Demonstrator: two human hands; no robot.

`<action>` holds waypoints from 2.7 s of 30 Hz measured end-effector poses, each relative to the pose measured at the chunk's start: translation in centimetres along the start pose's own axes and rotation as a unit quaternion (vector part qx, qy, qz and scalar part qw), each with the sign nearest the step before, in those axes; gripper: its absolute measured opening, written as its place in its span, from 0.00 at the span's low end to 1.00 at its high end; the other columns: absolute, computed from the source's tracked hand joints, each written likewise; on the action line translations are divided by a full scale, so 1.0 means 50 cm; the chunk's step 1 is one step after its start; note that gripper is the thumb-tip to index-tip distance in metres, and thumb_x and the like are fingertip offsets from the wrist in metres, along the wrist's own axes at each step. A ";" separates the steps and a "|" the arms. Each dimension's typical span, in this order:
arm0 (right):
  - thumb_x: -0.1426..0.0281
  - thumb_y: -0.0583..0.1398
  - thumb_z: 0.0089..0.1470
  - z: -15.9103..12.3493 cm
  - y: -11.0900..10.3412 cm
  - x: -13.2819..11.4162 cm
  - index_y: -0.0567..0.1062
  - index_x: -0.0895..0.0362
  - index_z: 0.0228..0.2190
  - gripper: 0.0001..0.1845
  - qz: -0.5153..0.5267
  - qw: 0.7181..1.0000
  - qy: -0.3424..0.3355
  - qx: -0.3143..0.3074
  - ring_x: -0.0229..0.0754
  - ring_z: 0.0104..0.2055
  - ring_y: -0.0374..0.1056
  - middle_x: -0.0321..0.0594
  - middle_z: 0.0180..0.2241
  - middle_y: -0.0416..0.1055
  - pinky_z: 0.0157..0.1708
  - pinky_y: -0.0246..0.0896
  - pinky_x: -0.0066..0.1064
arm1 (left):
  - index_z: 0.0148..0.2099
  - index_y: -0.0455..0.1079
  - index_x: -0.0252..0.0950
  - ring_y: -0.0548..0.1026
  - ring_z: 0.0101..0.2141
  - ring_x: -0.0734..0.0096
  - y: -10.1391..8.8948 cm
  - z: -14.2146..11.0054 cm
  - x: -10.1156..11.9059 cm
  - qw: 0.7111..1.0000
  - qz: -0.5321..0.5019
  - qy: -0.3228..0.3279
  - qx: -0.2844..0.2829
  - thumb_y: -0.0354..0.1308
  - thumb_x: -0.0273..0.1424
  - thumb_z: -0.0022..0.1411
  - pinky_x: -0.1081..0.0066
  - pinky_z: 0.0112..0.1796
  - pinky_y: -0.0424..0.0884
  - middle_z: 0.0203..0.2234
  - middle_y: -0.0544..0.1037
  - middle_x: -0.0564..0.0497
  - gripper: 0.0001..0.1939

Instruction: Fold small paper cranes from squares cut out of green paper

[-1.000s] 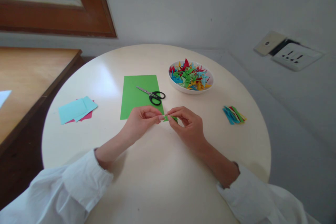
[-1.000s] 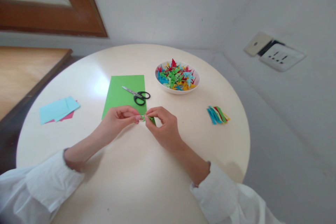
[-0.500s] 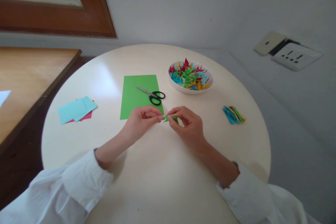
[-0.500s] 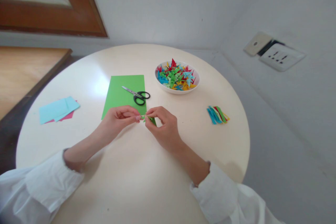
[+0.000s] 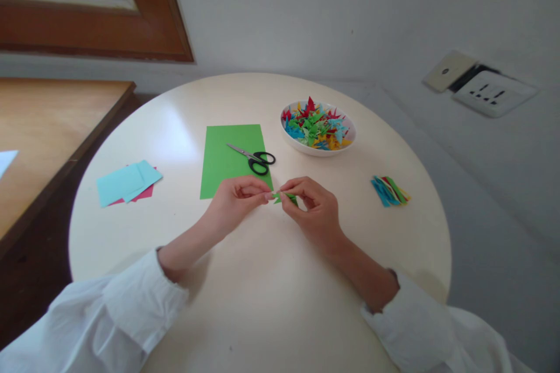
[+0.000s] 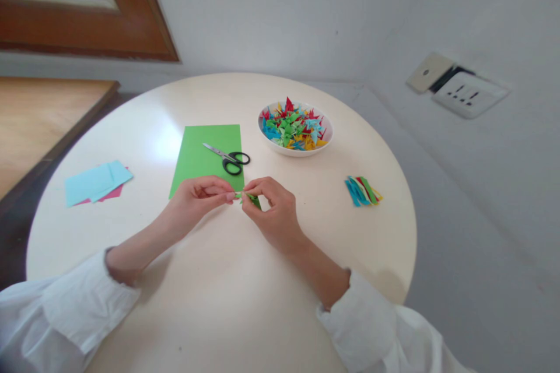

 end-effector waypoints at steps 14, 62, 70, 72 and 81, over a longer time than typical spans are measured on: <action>0.75 0.61 0.47 0.002 0.000 -0.001 0.70 0.56 0.22 0.05 -0.002 1.000 -0.004 0.001 0.38 0.33 0.68 0.38 0.29 0.71 0.35 0.65 0.32 | 0.27 0.71 0.32 0.70 0.22 0.78 0.002 -0.001 -0.001 1.000 0.007 -0.001 -0.009 0.66 0.32 0.43 0.78 0.23 0.63 0.19 0.75 0.53 0.10; 0.77 0.59 0.46 -0.002 0.008 -0.003 0.70 0.56 0.22 0.06 -0.005 1.000 -0.007 -0.012 0.38 0.32 0.69 0.38 0.28 0.71 0.34 0.65 0.32 | 0.30 0.67 0.32 0.69 0.20 0.78 0.006 -0.007 0.000 0.999 0.046 0.001 -0.021 0.64 0.34 0.46 0.77 0.22 0.60 0.18 0.74 0.54 0.12; 0.76 0.60 0.47 -0.002 0.010 -0.006 0.71 0.55 0.23 0.05 0.003 1.000 -0.008 -0.018 0.39 0.33 0.69 0.39 0.29 0.72 0.34 0.66 0.33 | 0.30 0.67 0.33 0.71 0.21 0.74 0.013 -0.008 -0.003 0.998 0.044 0.004 -0.036 0.66 0.39 0.44 0.75 0.24 0.63 0.18 0.74 0.53 0.16; 0.76 0.60 0.47 -0.001 0.010 -0.007 0.71 0.55 0.23 0.05 -0.001 1.000 -0.012 -0.018 0.39 0.33 0.69 0.39 0.29 0.72 0.34 0.66 0.33 | 0.29 0.67 0.33 0.71 0.21 0.74 0.013 -0.009 -0.003 0.998 0.050 0.009 -0.031 0.65 0.38 0.44 0.75 0.24 0.64 0.17 0.74 0.54 0.16; 0.77 0.60 0.47 -0.002 0.011 -0.010 0.71 0.55 0.22 0.06 -0.007 1.000 -0.021 -0.014 0.39 0.33 0.69 0.38 0.29 0.72 0.34 0.66 0.33 | 0.29 0.67 0.34 0.72 0.24 0.74 0.013 -0.012 0.007 0.997 0.062 0.037 -0.027 0.62 0.32 0.48 0.75 0.27 0.66 0.20 0.74 0.53 0.08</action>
Point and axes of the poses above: each hand's wrist, its own z-axis towards the middle knuckle, its own y-axis out of the palm, x = y × z, the point moved 5 cm from there along z, towards the middle knuckle
